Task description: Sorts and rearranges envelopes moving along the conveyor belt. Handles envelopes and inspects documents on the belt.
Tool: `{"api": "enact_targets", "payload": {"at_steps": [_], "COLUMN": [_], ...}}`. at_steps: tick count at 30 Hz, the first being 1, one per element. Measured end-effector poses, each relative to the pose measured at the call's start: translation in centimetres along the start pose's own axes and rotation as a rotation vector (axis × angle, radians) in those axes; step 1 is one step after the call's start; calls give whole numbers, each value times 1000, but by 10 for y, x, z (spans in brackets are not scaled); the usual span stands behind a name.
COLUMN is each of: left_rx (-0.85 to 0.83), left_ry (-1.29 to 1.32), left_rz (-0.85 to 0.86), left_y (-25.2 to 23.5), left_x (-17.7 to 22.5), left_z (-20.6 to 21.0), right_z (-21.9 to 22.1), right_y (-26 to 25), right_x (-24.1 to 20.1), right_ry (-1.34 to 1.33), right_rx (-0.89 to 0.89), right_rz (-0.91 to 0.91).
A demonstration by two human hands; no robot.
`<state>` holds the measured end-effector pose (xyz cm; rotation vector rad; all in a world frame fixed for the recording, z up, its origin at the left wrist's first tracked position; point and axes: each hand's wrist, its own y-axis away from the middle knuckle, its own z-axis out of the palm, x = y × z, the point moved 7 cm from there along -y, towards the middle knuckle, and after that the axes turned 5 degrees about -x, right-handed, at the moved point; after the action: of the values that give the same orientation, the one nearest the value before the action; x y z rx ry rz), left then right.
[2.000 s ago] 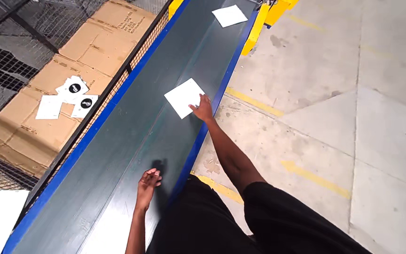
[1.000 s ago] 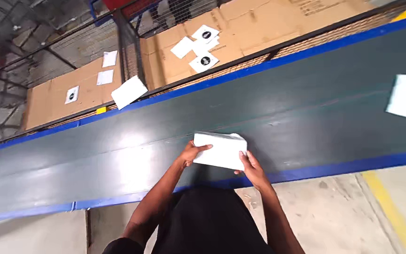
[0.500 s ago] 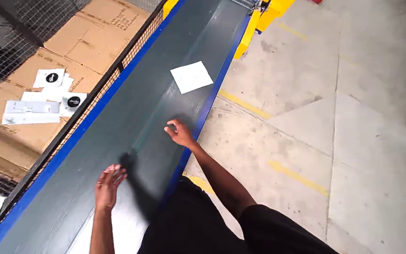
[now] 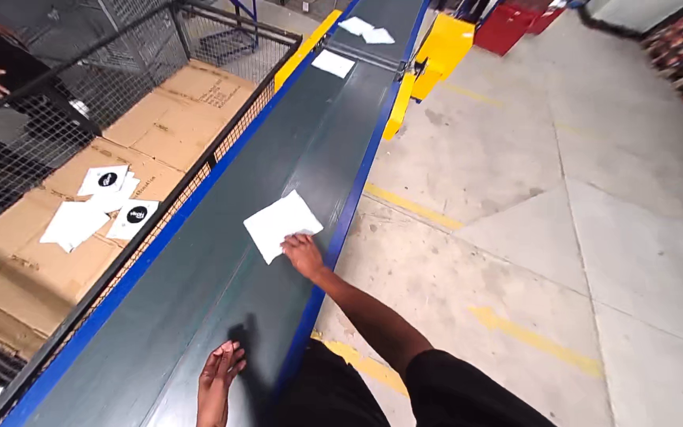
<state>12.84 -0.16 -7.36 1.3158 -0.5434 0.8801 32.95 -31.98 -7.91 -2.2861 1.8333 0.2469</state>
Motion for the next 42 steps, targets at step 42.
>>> {"api": "enact_targets", "payload": {"at_steps": [42], "left_rx": [251], "left_ry": [54], "left_rz": [26], "left_y": [36], "left_x": [34], "left_z": [-109], "right_z": [-34], "right_y": [-96], "right_x": [69], "right_ry": [-465], "right_rx": [-47], "right_rz": [243]}}
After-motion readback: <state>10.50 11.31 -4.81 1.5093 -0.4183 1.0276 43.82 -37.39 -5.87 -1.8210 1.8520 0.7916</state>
